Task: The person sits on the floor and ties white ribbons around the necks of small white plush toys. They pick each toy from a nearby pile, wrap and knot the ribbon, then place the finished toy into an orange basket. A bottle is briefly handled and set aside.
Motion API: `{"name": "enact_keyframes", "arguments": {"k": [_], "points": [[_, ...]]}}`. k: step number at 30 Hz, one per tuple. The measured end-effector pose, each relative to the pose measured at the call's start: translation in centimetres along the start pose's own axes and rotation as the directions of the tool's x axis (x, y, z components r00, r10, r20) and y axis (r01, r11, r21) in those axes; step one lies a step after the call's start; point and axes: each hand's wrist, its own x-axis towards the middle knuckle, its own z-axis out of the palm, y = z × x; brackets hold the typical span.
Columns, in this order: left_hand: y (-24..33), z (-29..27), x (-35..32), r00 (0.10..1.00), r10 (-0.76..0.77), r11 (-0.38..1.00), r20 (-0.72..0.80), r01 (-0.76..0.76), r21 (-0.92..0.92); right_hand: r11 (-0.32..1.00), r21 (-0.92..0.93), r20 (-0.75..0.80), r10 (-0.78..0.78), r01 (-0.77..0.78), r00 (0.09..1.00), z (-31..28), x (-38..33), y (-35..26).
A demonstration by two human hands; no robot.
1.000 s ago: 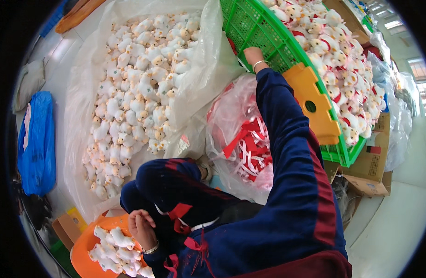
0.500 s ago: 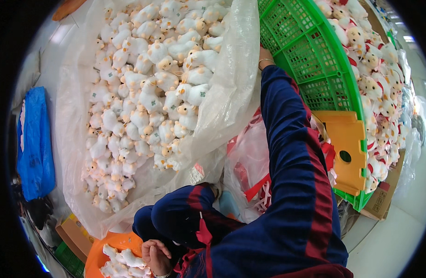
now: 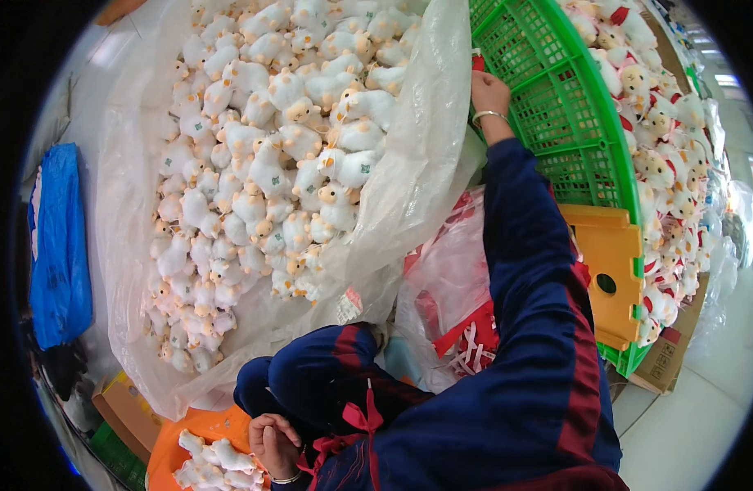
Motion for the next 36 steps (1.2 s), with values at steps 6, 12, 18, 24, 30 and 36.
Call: {"name": "enact_keyframes", "arguments": {"k": [6, 12, 18, 24, 30, 36], "points": [[0.0, 0.3, 0.2, 1.000, 0.026, 0.999, 0.011, -0.026, -0.022, 0.896, 0.442, 0.357, -0.144, -0.032, 0.923, -8.3, -14.6, -15.7], [2.7, 3.4, 1.0, 0.955, 0.218, 0.966, 0.200, -0.240, 0.094, 0.790, 0.483, 0.851, -0.322, -0.378, 0.415, -9.6, -29.0, -23.5], [8.1, 5.0, 0.6, 0.738, 0.589, 0.657, 0.328, -0.674, 0.337, 0.833, 0.248, 0.954, -0.299, -0.495, -0.025, -10.0, -39.7, -27.4], [8.8, 2.4, -5.2, 0.872, 0.263, 0.783, 0.412, -0.443, 0.436, 0.880, 0.264, 0.901, -0.371, -0.395, -0.225, -10.1, -45.5, -28.3], [6.5, -0.4, -9.2, 0.874, 0.335, 0.807, 0.353, -0.459, 0.372, 0.952, 0.301, 0.914, -0.273, 0.050, -0.299, -10.9, -49.2, -31.2], [3.7, -3.4, -11.9, 0.888, 0.289, 0.849, 0.357, -0.410, 0.333, 0.984, 0.147, 0.954, -0.113, 0.104, -0.277, -12.3, -51.5, -31.9]]}}
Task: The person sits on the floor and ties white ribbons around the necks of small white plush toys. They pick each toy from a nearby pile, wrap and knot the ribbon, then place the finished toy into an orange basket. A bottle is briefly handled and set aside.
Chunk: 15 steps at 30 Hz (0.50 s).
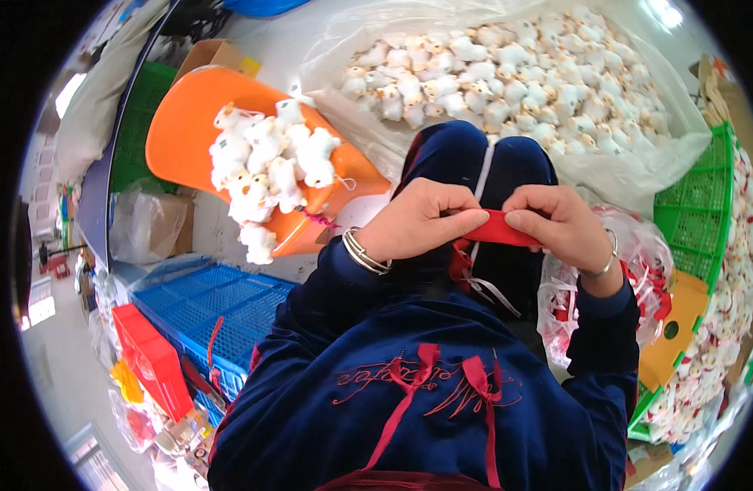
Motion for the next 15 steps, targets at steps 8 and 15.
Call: {"name": "enact_keyframes", "arguments": {"k": [8, 15], "points": [[-10.0, -7.2, -5.8, 0.823, 0.113, 0.859, -0.557, 0.200, 0.470, 0.975, -0.211, -0.262, -0.128, 0.072, 0.957, 0.2, 0.0, 2.2], [-9.1, -13.5, -16.5, 0.353, 0.028, 0.846, -0.935, 0.490, 0.210, 0.996, 0.050, -0.378, -0.049, 0.074, 0.924, 0.3, -1.0, 4.2]]}}
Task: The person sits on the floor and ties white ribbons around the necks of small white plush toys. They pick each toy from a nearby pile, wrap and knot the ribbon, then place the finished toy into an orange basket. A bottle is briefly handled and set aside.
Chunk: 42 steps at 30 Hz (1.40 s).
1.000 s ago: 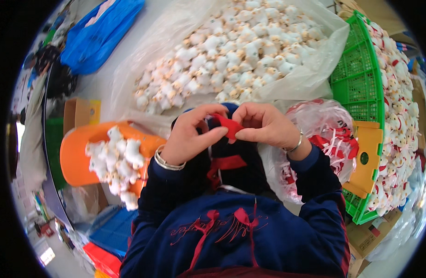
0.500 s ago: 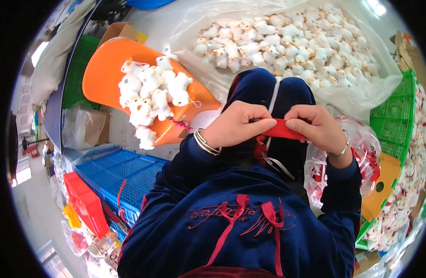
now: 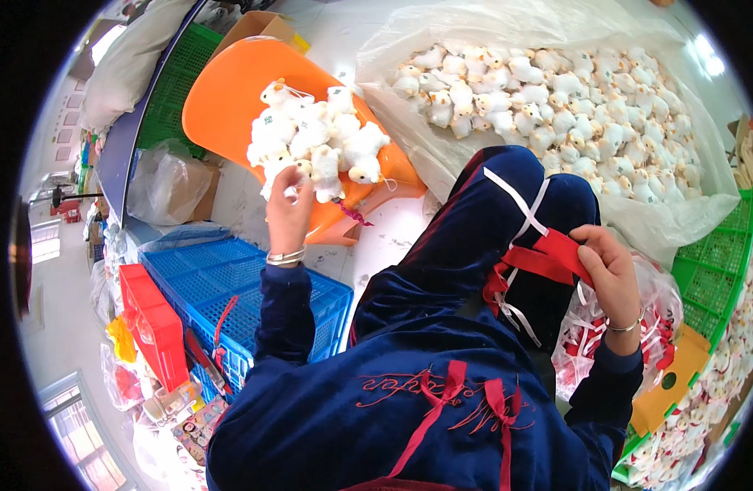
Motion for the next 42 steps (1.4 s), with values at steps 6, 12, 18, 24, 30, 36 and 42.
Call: {"name": "enact_keyframes", "arguments": {"k": [6, 12, 18, 24, 30, 36, 42], "points": [[-11.8, -1.6, -3.4, 0.990, 0.001, 0.886, -0.143, 0.066, 0.459, 0.997, 0.076, -0.018, -0.024, 0.025, 1.000, -1.2, 2.1, 1.8], [-15.1, -2.3, -4.1, 0.958, -0.064, 0.962, -0.278, 0.133, 0.238, 0.995, -0.005, 0.044, -0.098, 0.098, 0.994, -0.4, 2.9, 1.0], [-16.7, -6.5, -2.9, 0.816, -0.059, 0.992, -0.575, -0.015, -0.122, 0.987, 0.129, -0.045, -0.086, 0.091, 0.995, -1.3, 3.3, 1.8], [-6.8, -8.5, -1.4, 0.758, 0.332, 0.943, -0.561, -0.286, 0.173, 0.995, 0.039, 0.016, -0.091, 0.090, 0.996, 3.0, 4.6, -0.7], [-6.9, -5.4, 0.5, 0.955, 0.285, 0.843, -0.086, -0.207, 0.496, 0.976, -0.038, 0.164, -0.206, 0.215, 0.965, 6.7, 5.6, -1.7], [-6.3, -3.3, 1.3, 0.957, 0.257, 0.801, -0.134, -0.134, 0.584, 0.979, -0.062, 0.126, -0.186, 0.194, 0.974, 5.4, 5.2, -0.1], [-8.5, -2.2, 2.0, 0.955, 0.247, 0.772, -0.161, -0.094, 0.629, 0.991, -0.021, 0.073, -0.129, 0.131, 0.989, 4.7, 4.4, 0.8]]}}
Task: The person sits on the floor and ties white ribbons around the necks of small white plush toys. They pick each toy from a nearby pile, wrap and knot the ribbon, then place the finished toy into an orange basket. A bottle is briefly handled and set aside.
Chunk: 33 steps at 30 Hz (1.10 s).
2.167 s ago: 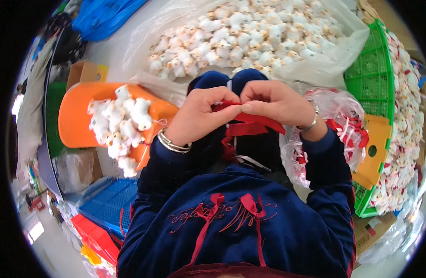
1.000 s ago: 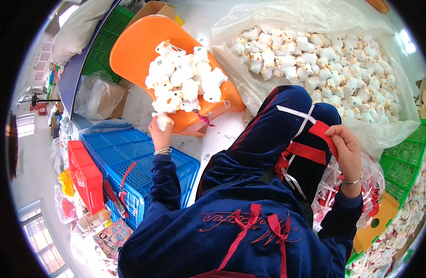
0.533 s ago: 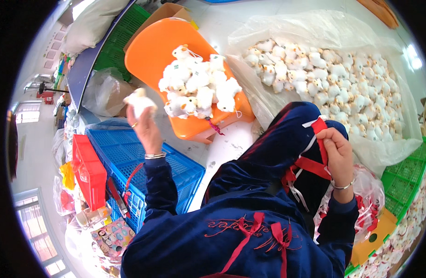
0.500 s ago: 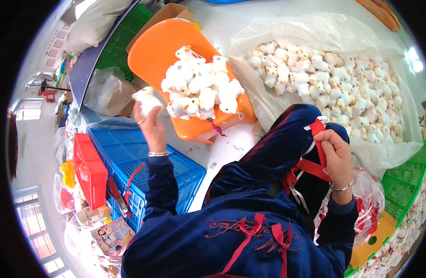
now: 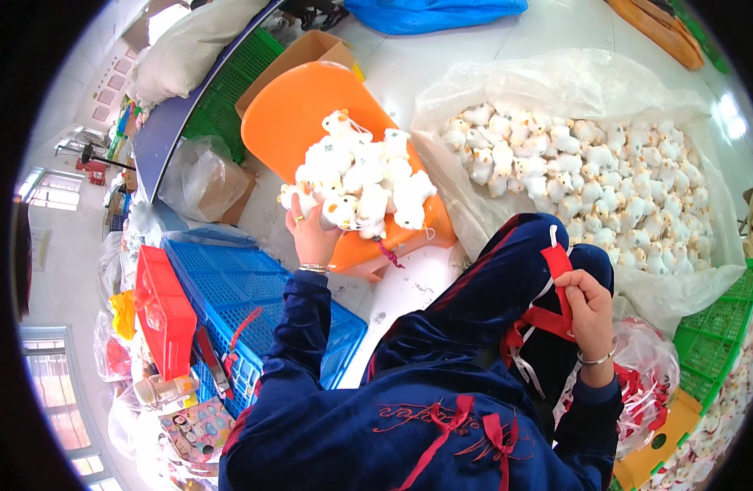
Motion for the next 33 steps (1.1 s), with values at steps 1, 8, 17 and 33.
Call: {"name": "enact_keyframes", "arguments": {"k": [1, 8, 17, 33], "points": [[0.0, -0.3, 0.0, 0.998, -0.065, 0.998, 0.013, 0.065, -0.025, 1.000, 0.017, -0.011, -0.002, 0.002, 1.000, 0.0, 0.0, 0.1], [-0.3, -5.7, 0.2, 0.962, -0.169, 0.900, -0.216, 0.061, -0.432, 0.993, 0.120, -0.149, 0.025, -0.007, 0.989, -2.0, -0.4, 1.5], [21.0, -8.6, -10.0, 0.555, 0.800, 0.242, 0.229, 0.051, -0.969, 0.961, 0.253, -0.262, -0.042, 0.111, 0.964, -2.9, 0.3, 1.9], [25.8, -5.7, -6.6, 0.277, 0.900, 0.146, 0.337, 0.536, -0.831, 0.954, -0.289, 0.540, 0.097, 0.076, 0.836, -1.7, -5.5, 3.2]]}}
